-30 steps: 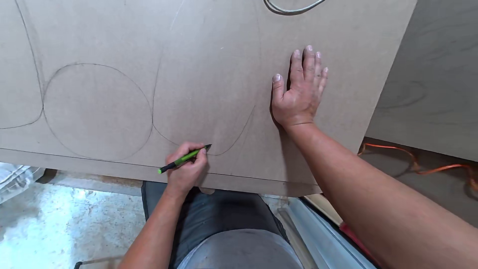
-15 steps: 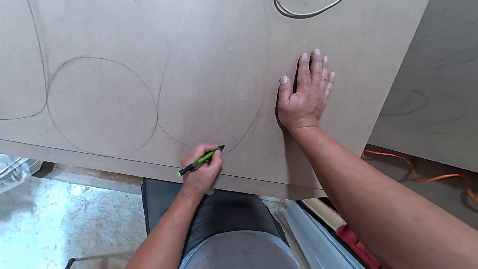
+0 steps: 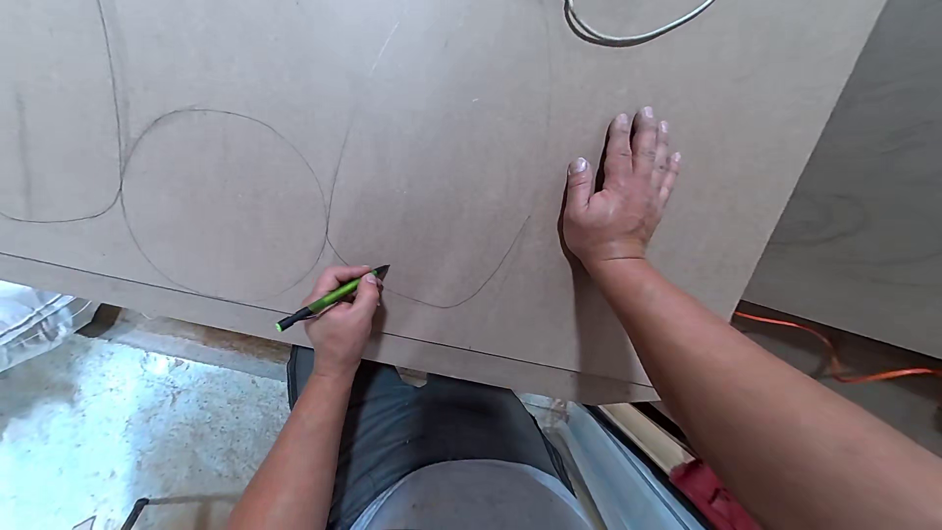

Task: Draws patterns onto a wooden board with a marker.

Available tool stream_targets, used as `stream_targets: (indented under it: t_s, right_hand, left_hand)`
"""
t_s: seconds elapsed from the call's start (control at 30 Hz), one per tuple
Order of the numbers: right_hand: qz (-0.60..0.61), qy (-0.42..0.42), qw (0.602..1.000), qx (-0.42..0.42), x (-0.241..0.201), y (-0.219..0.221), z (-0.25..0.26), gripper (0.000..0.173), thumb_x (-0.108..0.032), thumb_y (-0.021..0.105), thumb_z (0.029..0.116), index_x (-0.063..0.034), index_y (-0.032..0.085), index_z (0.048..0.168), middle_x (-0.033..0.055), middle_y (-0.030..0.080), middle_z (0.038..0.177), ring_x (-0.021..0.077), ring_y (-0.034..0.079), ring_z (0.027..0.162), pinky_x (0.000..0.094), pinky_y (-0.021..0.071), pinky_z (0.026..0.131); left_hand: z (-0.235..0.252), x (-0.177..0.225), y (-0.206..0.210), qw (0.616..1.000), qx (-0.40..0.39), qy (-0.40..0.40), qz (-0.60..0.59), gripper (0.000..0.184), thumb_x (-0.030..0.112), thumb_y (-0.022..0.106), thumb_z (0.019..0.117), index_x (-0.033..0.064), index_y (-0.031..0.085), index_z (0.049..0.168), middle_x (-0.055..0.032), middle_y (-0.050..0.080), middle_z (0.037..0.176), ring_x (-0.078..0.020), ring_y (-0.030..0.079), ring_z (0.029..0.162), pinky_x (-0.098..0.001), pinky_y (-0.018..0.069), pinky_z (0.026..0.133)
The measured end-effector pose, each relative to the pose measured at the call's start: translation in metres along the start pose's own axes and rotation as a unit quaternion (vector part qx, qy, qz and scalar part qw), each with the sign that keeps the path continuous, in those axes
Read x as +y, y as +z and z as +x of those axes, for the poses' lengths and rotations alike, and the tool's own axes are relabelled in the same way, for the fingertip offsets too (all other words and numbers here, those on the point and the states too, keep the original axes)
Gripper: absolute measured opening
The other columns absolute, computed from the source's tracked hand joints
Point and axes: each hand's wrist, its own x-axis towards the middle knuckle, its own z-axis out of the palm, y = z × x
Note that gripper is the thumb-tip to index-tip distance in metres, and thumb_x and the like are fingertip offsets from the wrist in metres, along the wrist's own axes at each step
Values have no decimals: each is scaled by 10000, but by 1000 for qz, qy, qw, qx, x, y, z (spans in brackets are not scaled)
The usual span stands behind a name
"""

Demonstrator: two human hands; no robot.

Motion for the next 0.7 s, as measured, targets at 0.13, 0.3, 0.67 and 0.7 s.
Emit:
stream_targets:
  t_s: [0.13, 0.3, 0.67, 0.7]
  right_hand:
    - [1, -2, 1000, 1, 0, 0, 0, 703, -600, 268, 1051, -225, 292, 1645, 41, 201, 1726, 269, 136, 1600, 580, 82, 1278]
    - [-1, 0, 1000, 5, -1, -1, 1, 701, -596, 254, 1052, -221, 301, 1643, 38, 204, 1726, 267, 140, 1599, 576, 76, 1279]
    - [-64, 3, 997, 53, 9, 19, -3, 679, -609, 274, 1034, -273, 381, 1615, -50, 263, 1707, 203, 169, 1592, 562, 141, 1292]
    - [-64, 4, 996, 54, 10, 19, -3, 675, -611, 280, 1031, -279, 395, 1608, -55, 276, 1702, 199, 177, 1590, 559, 141, 1293]
  left_hand:
    - [-17, 1, 12, 998, -49, 6, 46, 108, 132, 693, 915, 112, 732, 1013, -22, 737, 796, -127, 666, 581, -282, 572, 497]
    - [-12, 1, 4, 998, -17, -2, 62, 108, 157, 699, 930, 129, 740, 1026, -21, 742, 807, -138, 672, 587, -286, 573, 504]
    - [6, -31, -18, 998, -39, 37, -43, 117, 32, 642, 971, -43, 647, 1060, -110, 731, 848, -211, 714, 676, -393, 637, 607]
    - [6, -33, -18, 997, -40, 39, -50, 119, 32, 643, 972, -44, 645, 1063, -117, 731, 850, -221, 716, 680, -402, 639, 616]
